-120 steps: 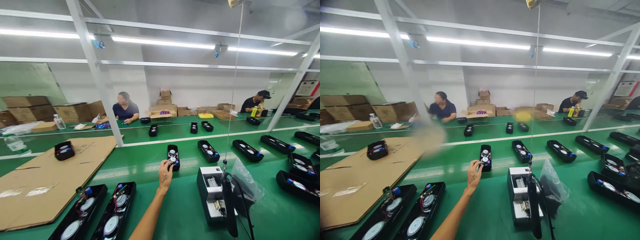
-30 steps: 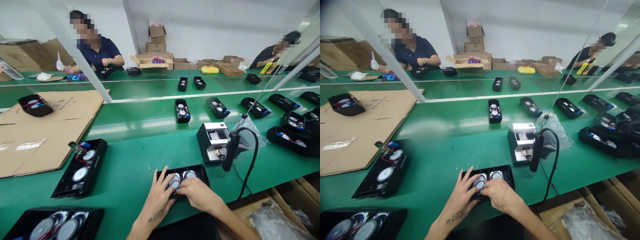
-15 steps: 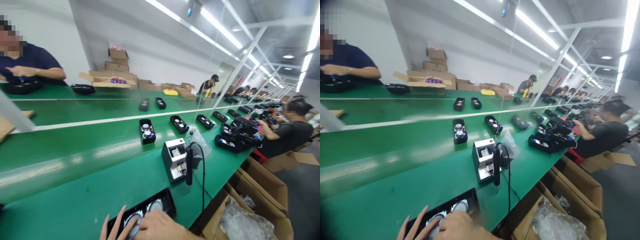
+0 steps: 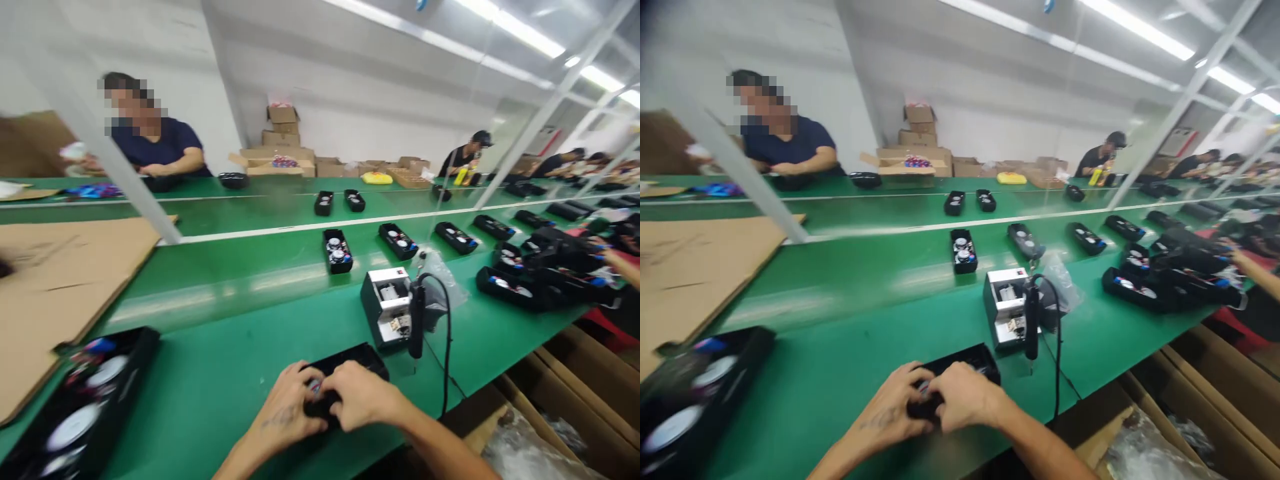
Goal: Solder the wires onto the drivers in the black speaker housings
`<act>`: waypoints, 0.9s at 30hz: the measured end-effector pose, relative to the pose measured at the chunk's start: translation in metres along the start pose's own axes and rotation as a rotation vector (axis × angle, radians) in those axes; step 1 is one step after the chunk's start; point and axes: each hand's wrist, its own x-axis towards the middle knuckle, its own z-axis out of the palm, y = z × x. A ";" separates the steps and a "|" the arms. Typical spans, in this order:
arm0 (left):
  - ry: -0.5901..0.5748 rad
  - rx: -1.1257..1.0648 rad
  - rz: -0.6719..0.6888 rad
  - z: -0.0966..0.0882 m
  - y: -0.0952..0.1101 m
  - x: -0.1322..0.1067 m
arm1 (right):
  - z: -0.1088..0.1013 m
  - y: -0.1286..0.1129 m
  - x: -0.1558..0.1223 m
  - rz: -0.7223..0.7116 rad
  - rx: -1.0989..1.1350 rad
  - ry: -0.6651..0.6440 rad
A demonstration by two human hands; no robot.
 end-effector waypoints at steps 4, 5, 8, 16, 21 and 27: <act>-0.094 -0.110 -0.100 -0.029 0.009 0.015 | -0.015 0.003 0.011 0.031 0.014 -0.022; -0.110 -0.132 -0.110 -0.032 0.007 0.017 | -0.017 0.003 0.014 0.049 0.015 -0.030; -0.153 -0.190 -0.119 -0.035 0.002 0.021 | -0.020 0.002 0.017 0.085 0.017 -0.041; -0.182 -0.264 -0.115 -0.038 0.006 0.021 | -0.013 -0.001 0.015 0.140 0.008 0.004; -0.176 -0.278 -0.112 -0.040 0.009 0.020 | -0.011 -0.003 0.018 0.161 0.015 0.009; -0.182 -0.293 -0.142 -0.041 0.006 0.023 | -0.024 0.001 0.028 0.164 0.056 -0.053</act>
